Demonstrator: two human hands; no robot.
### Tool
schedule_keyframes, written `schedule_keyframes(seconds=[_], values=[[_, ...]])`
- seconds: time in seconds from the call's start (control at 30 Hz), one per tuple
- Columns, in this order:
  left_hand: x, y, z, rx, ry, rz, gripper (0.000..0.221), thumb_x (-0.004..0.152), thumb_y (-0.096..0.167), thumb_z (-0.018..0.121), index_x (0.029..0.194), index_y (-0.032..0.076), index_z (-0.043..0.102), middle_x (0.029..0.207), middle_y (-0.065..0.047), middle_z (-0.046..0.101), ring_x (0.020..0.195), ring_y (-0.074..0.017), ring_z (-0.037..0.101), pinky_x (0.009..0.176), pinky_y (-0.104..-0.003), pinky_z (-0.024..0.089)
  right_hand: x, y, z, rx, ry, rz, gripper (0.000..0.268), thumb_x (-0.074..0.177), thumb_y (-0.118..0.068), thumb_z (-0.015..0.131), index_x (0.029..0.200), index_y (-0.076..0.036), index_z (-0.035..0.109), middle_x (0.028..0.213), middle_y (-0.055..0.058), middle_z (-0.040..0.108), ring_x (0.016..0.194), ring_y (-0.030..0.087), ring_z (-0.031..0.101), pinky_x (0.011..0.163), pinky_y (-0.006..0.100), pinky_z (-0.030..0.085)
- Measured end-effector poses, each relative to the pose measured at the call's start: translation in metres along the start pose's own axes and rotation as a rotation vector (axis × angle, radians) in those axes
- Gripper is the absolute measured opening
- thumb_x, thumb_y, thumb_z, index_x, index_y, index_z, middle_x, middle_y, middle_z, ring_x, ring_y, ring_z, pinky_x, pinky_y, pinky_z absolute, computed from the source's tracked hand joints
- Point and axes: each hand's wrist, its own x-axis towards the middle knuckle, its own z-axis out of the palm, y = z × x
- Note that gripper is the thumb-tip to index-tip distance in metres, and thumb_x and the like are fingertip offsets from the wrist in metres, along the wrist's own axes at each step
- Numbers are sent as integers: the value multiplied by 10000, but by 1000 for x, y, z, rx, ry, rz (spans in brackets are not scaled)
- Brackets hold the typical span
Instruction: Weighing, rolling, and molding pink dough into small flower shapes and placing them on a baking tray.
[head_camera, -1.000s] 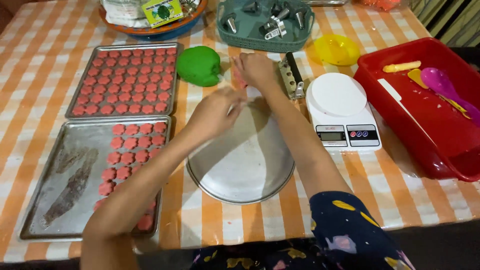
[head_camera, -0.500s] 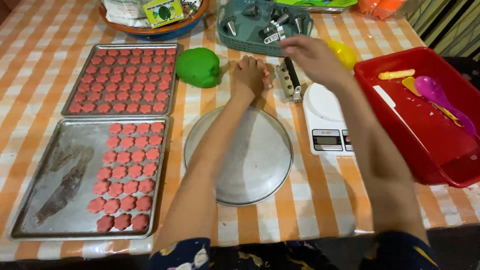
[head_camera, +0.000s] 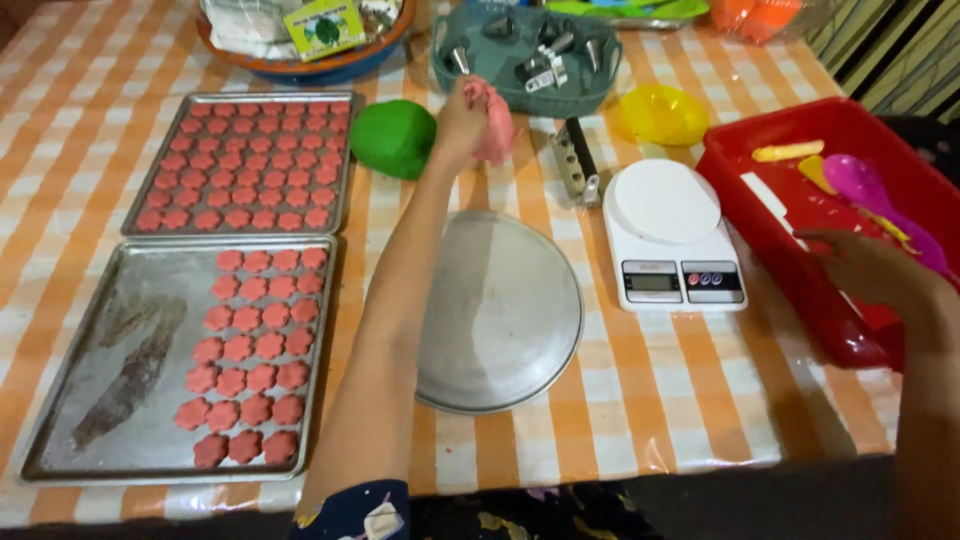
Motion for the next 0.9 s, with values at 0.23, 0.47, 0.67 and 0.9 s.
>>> schedule_keyframes(seconds=[0.23,0.47,0.67,0.9], values=[[-24,-42,4,578,-127,162,183,1035,153,358,1190,110,445,1014,-219,632,875,-444,610,616,-550,457,-41,16,-69,1863,37,776,466,1090,-110,510,1539,-233,511,1479,83,625,1325,330,621,921,498,645],[-25,-13,11,954,-328,381,555,831,53,520,1384,96,502,1355,-111,479,1192,-344,536,867,-474,495,-67,32,-119,2869,296,1005,287,1149,-236,413,1402,-155,520,1343,108,593,1221,293,534,1029,444,394],[-77,56,-5,771,-546,-25,800,736,421,614,1443,116,398,1452,-143,390,1324,-419,418,955,-574,430,17,-10,-11,2013,193,859,394,1108,-20,430,1462,-137,556,1316,152,716,1190,343,694,964,473,592],[-50,-25,37,1092,-209,314,626,886,512,713,1298,96,494,1248,-164,523,1121,-419,535,828,-499,526,-64,6,-116,2849,471,1120,323,1009,-262,527,1256,-79,630,1104,208,648,932,383,603,785,490,451]])
